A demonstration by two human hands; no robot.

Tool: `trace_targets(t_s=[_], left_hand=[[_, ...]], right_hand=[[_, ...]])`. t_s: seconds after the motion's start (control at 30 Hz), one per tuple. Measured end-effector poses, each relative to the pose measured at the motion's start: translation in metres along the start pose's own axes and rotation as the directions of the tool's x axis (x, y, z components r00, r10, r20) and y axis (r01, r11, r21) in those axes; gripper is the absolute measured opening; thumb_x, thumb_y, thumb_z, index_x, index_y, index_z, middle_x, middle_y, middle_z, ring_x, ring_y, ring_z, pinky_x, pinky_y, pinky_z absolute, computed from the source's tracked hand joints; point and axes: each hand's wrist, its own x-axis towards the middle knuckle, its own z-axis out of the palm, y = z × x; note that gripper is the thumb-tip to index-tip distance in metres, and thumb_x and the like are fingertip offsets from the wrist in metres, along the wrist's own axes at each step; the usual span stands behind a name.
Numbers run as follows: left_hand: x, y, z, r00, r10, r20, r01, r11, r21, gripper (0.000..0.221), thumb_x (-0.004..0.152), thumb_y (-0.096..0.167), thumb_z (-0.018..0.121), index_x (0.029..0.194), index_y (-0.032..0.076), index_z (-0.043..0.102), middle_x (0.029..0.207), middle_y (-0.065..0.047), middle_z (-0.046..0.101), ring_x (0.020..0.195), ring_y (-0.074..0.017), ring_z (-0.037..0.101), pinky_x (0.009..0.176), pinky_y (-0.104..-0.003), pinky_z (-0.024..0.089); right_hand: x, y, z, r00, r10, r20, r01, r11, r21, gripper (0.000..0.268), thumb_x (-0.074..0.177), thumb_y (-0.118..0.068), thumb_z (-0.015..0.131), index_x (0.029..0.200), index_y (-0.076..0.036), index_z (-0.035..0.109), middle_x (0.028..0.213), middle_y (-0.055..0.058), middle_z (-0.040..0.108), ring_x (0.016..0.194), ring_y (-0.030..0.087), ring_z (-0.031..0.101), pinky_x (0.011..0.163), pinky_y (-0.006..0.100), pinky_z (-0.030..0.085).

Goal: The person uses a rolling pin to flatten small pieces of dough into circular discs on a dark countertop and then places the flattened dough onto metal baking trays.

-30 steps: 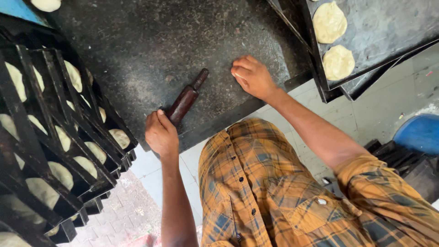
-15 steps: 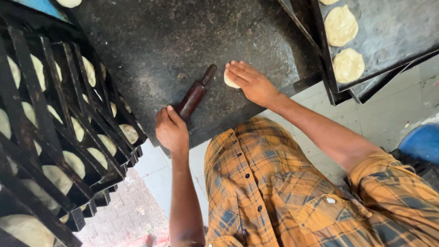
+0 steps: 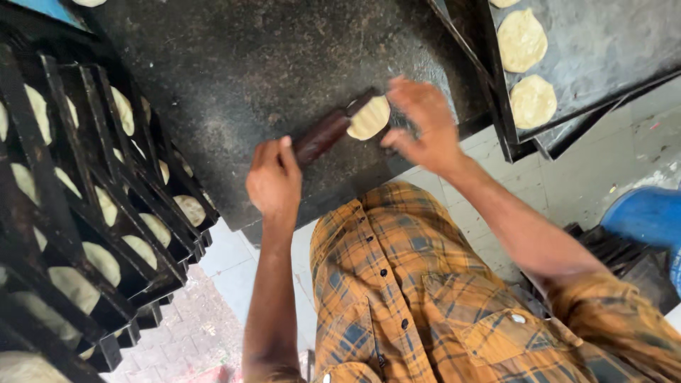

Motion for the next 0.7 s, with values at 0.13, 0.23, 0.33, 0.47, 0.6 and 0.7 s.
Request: trace_targets(t_s=[0.13,0.23,0.33,0.47,0.6,0.7], left_hand=[[0.028,0.024,0.037,0.975,0.118,0.188,-0.119,0.993,-0.005,0.031,0.106,0.03,0.056,0.092,0.007,0.071,0.093,-0.016,0.071,0.077,-0.0407,0.068,0.066,-0.05,0.054],[0.079,0.036,0.059,0.953,0.102,0.287,-0.133,0.987,0.091,0.036,0.109,0.034,0.052,0.091,0.008,0.07,0.089,-0.018,0.071,0.077,-0.0423,0.069,0.066,-0.052,0.053],[0.092,0.035,0.06,0.937,-0.038,0.348,-0.022,0.986,0.168,0.042,0.113,0.04,0.05,0.091,0.008,0.067,0.085,-0.022,0.071,0.08,-0.0435,0.069,0.069,-0.053,0.054],[0.062,0.052,0.064,0.936,0.071,0.345,-0.142,0.973,0.182,0.034,0.106,0.036,0.051,0.093,0.009,0.065,0.086,-0.019,0.071,0.074,-0.0399,0.071,0.065,-0.053,0.055],[-0.009,0.041,0.06,0.927,0.175,0.332,-0.212,0.974,0.079,0.025,0.107,0.033,0.057,0.101,0.01,0.064,0.099,-0.013,0.068,0.072,-0.0364,0.07,0.06,-0.047,0.055],[-0.028,0.025,0.046,0.934,0.259,0.245,-0.282,0.957,0.065,0.021,0.103,0.033,0.063,0.104,0.011,0.066,0.101,-0.009,0.068,0.07,-0.0326,0.07,0.059,-0.043,0.056]], right_hand=[[0.014,0.03,0.001,0.991,0.135,-0.023,-0.135,0.991,0.0,0.026,0.106,-0.027,0.063,0.102,-0.002,0.068,0.115,0.018,0.063,0.113,0.037,0.058,0.103,0.049,0.044],[0.064,0.048,0.012,0.998,0.006,-0.062,-0.018,0.981,-0.192,0.027,0.104,-0.022,0.063,0.086,-0.003,0.07,0.094,0.016,0.055,0.096,0.036,0.054,0.087,0.051,0.038],[0.07,0.05,0.018,1.0,-0.016,-0.023,0.008,0.952,-0.307,0.036,0.109,-0.024,0.064,0.08,-0.003,0.068,0.095,0.013,0.055,0.096,0.034,0.053,0.087,0.05,0.038],[0.059,0.048,-0.007,0.998,-0.062,-0.02,0.051,0.934,-0.354,0.03,0.106,-0.022,0.064,0.086,-0.001,0.067,0.098,0.016,0.056,0.098,0.035,0.053,0.09,0.05,0.039],[0.022,0.036,0.001,1.0,-0.003,0.029,0.006,0.996,-0.088,0.019,0.098,-0.019,0.07,0.089,-0.002,0.07,0.097,0.015,0.065,0.095,0.036,0.061,0.084,0.048,0.047],[0.047,0.032,0.024,0.965,0.253,0.066,-0.258,0.961,0.098,0.033,0.083,-0.023,0.08,0.104,-0.003,0.064,0.094,0.012,0.07,0.088,0.03,0.069,0.079,0.04,0.054]])
